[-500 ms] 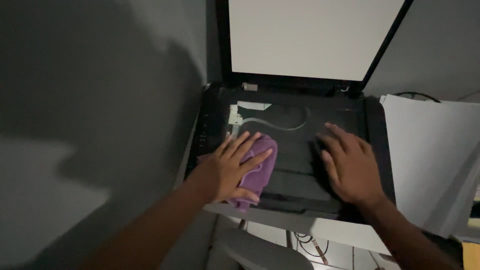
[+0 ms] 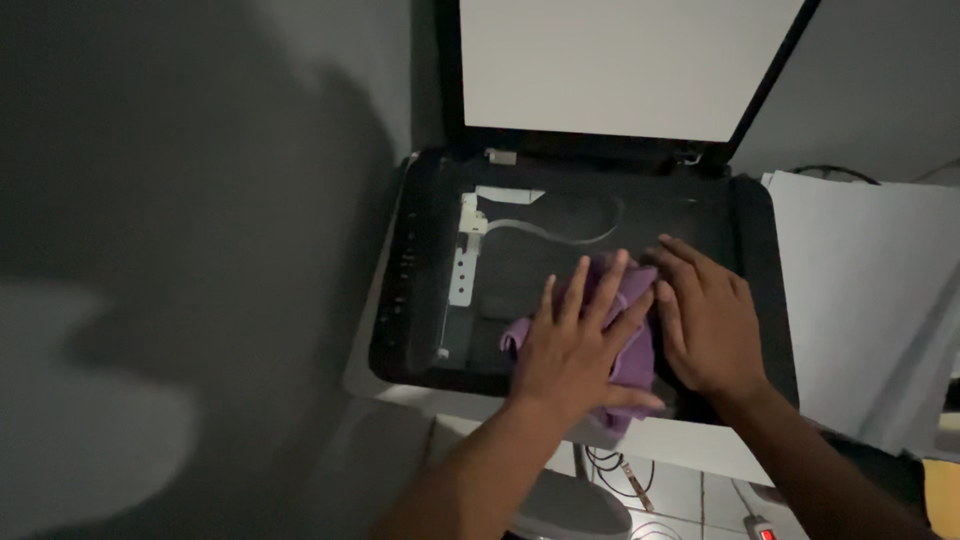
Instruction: The person wipes the internal scanning glass and the external top surfaces of a printer using a purple cloth, then places a white sheet of paper on the scanning glass and closes the lid.
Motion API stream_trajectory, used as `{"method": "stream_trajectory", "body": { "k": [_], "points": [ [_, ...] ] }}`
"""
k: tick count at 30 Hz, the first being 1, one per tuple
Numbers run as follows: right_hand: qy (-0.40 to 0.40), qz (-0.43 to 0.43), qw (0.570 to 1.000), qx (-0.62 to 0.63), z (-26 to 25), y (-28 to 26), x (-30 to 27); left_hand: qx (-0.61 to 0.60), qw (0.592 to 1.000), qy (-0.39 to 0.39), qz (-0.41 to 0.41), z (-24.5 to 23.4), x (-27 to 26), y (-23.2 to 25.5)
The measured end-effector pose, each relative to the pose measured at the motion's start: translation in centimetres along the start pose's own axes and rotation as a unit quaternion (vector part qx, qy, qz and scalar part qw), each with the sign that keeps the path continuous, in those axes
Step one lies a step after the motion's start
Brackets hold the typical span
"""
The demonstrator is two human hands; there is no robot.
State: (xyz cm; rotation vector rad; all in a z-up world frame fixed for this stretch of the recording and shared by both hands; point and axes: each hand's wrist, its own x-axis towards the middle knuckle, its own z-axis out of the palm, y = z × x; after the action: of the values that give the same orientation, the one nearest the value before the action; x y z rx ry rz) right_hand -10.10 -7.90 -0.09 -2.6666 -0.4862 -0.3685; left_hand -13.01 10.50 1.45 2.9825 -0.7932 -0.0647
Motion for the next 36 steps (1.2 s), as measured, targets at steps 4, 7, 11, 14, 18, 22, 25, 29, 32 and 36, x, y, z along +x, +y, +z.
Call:
{"method": "stream_trajectory", "body": {
  "k": [4,7,11,14,18,22,25,29,32,36],
  "points": [
    [-0.001,-0.030,0.999,0.030,0.1,-0.7,-0.2,0.006,1.000,-0.009,0.023,-0.2,-0.6,-1.2],
    [-0.039,-0.035,0.999,0.003,0.0,-0.8,0.0,-0.017,0.994,-0.043,0.095,-0.3,-1.2,-3.6],
    [-0.068,-0.021,0.997,-0.009,0.1,-0.7,0.0,-0.037,0.987,-0.032,0.153,-1.0,-4.0,-7.5],
    [-0.073,-0.001,0.997,-0.006,0.4,-0.3,0.0,-0.049,0.987,-0.045,0.146,-1.6,-5.4,-9.1],
    [-0.074,0.001,0.997,-0.024,1.0,0.1,0.1,-0.044,0.990,-0.013,0.132,-1.0,-5.8,-10.7],
    [-0.071,-0.004,0.997,-0.017,0.7,0.1,-0.1,-0.080,0.990,0.111,0.033,-0.3,-5.3,-13.3],
    [-0.052,-0.024,0.998,-0.001,0.2,-0.3,0.3,-0.038,0.991,0.119,-0.048,-0.2,-3.9,-14.2],
    [-0.108,0.054,0.993,-0.015,-0.4,0.3,2.4,-0.029,0.980,0.108,-0.168,-0.6,0.0,-13.4],
    [-0.090,0.062,0.994,-0.024,-0.9,1.8,4.0,-0.026,0.958,0.065,-0.280,-1.1,3.0,-11.4],
    [-0.036,0.088,0.993,-0.075,-1.1,4.4,5.4,-0.018,0.945,0.079,-0.317,-1.7,5.0,-9.2]
  ]
}}
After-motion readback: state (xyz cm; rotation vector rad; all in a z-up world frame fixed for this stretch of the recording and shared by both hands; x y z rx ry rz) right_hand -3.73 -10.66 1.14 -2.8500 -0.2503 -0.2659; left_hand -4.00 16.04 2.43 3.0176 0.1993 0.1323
